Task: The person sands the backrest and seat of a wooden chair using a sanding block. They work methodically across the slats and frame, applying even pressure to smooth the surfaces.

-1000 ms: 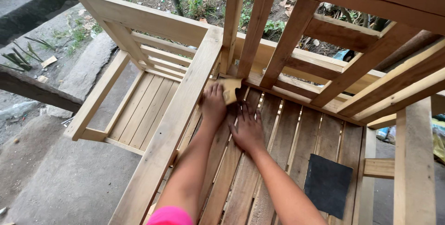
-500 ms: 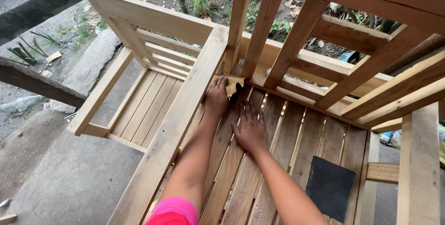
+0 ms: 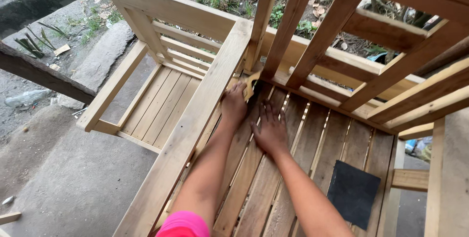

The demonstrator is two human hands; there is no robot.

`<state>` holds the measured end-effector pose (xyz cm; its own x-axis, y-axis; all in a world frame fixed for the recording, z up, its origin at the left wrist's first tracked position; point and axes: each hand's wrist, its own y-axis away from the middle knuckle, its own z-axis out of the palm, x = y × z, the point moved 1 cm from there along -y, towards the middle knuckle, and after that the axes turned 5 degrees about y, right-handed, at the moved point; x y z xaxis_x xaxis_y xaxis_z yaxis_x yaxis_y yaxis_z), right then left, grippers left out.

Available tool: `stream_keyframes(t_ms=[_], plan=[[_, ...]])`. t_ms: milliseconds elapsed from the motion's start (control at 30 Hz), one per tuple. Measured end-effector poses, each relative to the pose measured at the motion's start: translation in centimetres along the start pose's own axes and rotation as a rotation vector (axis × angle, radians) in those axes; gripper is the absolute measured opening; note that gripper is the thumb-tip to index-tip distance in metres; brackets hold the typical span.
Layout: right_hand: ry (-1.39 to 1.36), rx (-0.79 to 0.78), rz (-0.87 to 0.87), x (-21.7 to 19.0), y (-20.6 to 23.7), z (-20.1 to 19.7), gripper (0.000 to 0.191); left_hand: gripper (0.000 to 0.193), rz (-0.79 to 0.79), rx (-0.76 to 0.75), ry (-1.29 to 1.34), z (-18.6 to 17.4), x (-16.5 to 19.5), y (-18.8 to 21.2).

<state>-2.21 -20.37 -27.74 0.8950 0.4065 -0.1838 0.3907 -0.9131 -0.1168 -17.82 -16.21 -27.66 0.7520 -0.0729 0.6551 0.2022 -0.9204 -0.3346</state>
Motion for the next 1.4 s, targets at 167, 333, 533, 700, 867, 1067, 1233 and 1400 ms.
stream_keyframes(t_ms=[167, 333, 533, 700, 867, 1067, 1233, 1400], plan=[[-0.033, 0.017, -0.032, -0.2, 1.3, -0.1, 0.067, 0.047, -0.055, -0.066, 0.011, -2.0, -0.9, 8.1], [0.058, -0.031, -0.031, -0.9, 3.0, 0.2, 0.069, 0.046, 0.073, 0.034, -0.047, -3.4, -1.3, 10.7], [0.050, -0.108, 0.015, -1.2, 3.5, 0.2, 0.067, 0.045, -0.105, -0.082, -0.069, -1.1, -0.4, 2.4], [0.044, -0.058, 0.004, -1.3, 3.2, -0.2, 0.064, 0.051, -0.001, -0.112, -0.118, -3.3, -1.2, 10.6], [0.094, -0.139, 0.017, -1.5, 3.1, -0.4, 0.065, 0.047, -0.019, -0.209, -0.317, -1.6, -0.5, 5.1], [0.056, -0.113, 0.022, -1.4, 3.3, -0.6, 0.065, 0.047, 0.017, -0.139, -0.285, -1.1, 0.7, 2.4], [0.092, -0.063, -0.018, -1.5, 3.2, -0.7, 0.062, 0.056, 0.087, -0.138, -0.335, -3.4, -0.1, 9.8], [0.052, -0.142, 0.027, -1.4, 3.0, -0.4, 0.068, 0.049, 0.048, -0.126, -0.342, -0.4, 0.2, 0.0]])
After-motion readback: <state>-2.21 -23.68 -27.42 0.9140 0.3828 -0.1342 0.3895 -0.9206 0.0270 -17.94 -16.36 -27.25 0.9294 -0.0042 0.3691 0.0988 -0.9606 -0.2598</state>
